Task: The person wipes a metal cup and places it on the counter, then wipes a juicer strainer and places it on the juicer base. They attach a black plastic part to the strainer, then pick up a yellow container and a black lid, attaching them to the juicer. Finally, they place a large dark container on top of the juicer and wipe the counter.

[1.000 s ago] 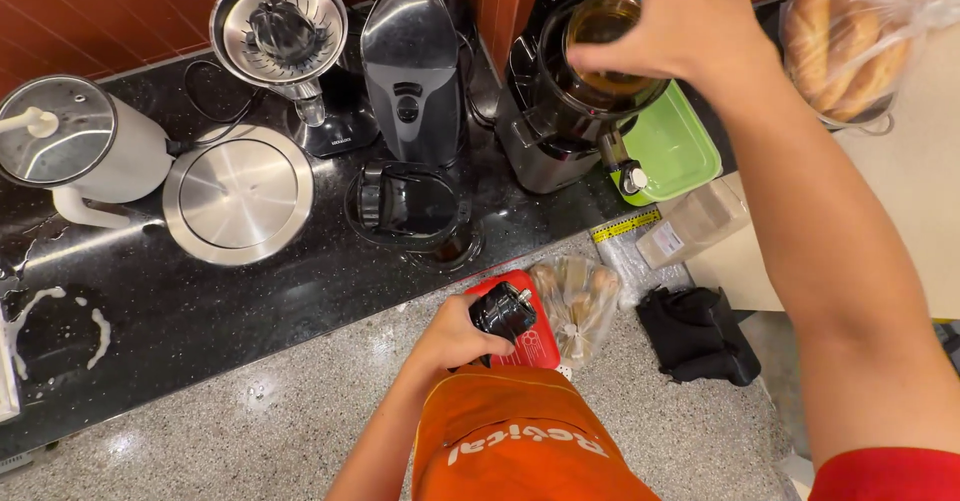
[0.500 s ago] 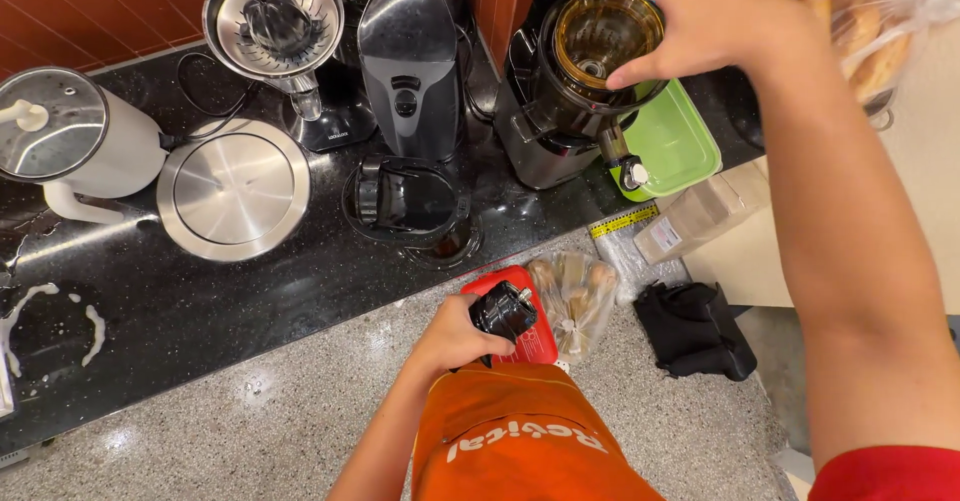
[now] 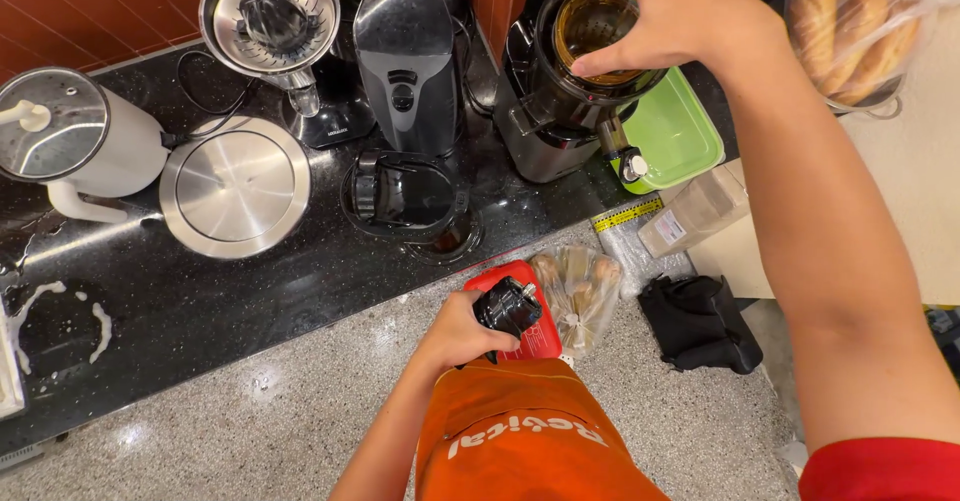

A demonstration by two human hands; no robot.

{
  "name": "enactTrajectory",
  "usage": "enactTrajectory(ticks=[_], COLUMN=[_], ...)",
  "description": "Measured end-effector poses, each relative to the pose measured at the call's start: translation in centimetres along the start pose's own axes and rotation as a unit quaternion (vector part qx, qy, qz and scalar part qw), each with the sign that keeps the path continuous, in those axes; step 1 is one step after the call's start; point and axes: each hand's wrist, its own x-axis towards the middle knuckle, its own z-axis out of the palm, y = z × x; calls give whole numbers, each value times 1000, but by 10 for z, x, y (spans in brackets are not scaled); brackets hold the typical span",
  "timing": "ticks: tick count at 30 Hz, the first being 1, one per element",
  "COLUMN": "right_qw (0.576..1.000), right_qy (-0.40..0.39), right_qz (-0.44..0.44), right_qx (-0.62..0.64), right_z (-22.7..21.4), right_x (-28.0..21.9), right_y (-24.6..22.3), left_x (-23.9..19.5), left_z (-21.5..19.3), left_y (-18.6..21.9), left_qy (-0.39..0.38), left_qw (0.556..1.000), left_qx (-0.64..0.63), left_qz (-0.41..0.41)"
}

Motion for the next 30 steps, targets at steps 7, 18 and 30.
enactTrajectory(ticks=[7, 18, 30], right_qw=[998, 910, 691], right_qy=[-6, 39, 85], right_qz=[19, -124, -40], right_qx=[57, 394, 716], right_z=[10, 34, 73], right_x=[0, -138, -207], right_y=[8, -38, -25], left_x=[-3, -28, -60], left_z=[2, -2, 45], left_y=[3, 111, 223], left_qy=[2, 102, 278], left_qw=[1000, 940, 738], left_qx=[0, 169, 346], left_qz=[-5, 277, 509])
